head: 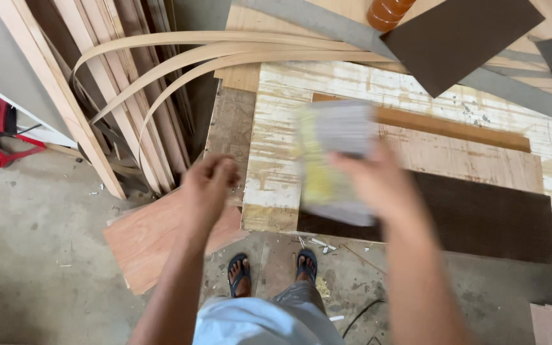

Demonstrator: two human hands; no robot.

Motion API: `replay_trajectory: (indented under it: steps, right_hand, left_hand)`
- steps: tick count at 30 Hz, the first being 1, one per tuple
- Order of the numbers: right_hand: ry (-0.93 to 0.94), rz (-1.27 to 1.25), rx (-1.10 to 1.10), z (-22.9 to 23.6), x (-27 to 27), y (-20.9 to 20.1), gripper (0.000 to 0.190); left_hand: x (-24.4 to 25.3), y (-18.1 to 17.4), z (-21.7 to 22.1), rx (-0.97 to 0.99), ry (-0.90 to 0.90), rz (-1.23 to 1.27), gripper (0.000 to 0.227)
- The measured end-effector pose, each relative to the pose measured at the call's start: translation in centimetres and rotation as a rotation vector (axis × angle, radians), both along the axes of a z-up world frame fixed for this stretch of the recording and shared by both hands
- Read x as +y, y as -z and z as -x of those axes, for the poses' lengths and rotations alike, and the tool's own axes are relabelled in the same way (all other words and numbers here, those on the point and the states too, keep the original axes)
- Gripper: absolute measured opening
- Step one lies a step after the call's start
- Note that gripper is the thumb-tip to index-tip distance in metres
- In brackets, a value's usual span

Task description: The person applies adhesive from a bottle onto pieces of wood and spreads it evenly using a handheld spreader tool.

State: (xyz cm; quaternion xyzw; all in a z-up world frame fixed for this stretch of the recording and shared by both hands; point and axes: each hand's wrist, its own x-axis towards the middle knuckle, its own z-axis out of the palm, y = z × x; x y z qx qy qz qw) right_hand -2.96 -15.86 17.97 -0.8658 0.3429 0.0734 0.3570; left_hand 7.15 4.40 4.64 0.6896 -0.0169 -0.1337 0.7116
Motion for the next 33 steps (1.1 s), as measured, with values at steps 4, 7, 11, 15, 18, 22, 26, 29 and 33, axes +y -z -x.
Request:
replay_trajectory:
  steps: [4, 7, 11, 15, 18, 22, 26, 29, 33]
  right_hand:
    - [0.281, 0.081, 0.105, 6.6, -6.6, -1.8, 0.033]
    - [0.159, 0.363, 0.259, 11.2, -8.9, 1.7, 0.035]
    - [-0.231, 0.485, 0.481, 13.6, -7.0, 10.0, 0.076]
    - [-0.071, 0.328, 0.607, 11.8, -5.5, 5.6, 0.048]
    - [-0.122, 0.560, 0.517, 13.3, -7.2, 8.8, 0.054]
    - [-0.333, 0.620, 0.446, 13.9, -3.4, 11.4, 0.052]
    - [-0.516, 0.580, 0.252, 14.2, 0.9, 12.8, 0.054]
    - [-0.500, 0.230, 0.462, 13.2, 1.3, 10.2, 0.048]
    - [0.090, -0.090, 0.379, 17.7, -1.8, 4.7, 0.036]
  left_hand:
    - [-4.2, -2.6, 2.4, 0.216, 0.550, -0.490, 0.023]
    - [-6.7, -1.4, 2.9, 0.194, 0.717, -0.591, 0.023]
    - [-7.4, 1.8, 2.3, 0.259, 0.708, -0.423, 0.014]
    - [-7.3, 3.0, 2.2, 0.502, 0.632, -0.246, 0.012]
    - [-7.6, 4.4, 2.2, 0.510, 0.616, -0.174, 0.011]
    - [-7.5, 4.0, 2.1, 0.522, 0.615, -0.211, 0.010]
    - [-7.4, 4.5, 2.1, 0.515, 0.624, -0.176, 0.010]
    - [-7.4, 2.7, 2.2, 0.493, 0.629, -0.195, 0.011]
    - [-7.0, 3.5, 1.9, 0.447, 0.661, -0.247, 0.012]
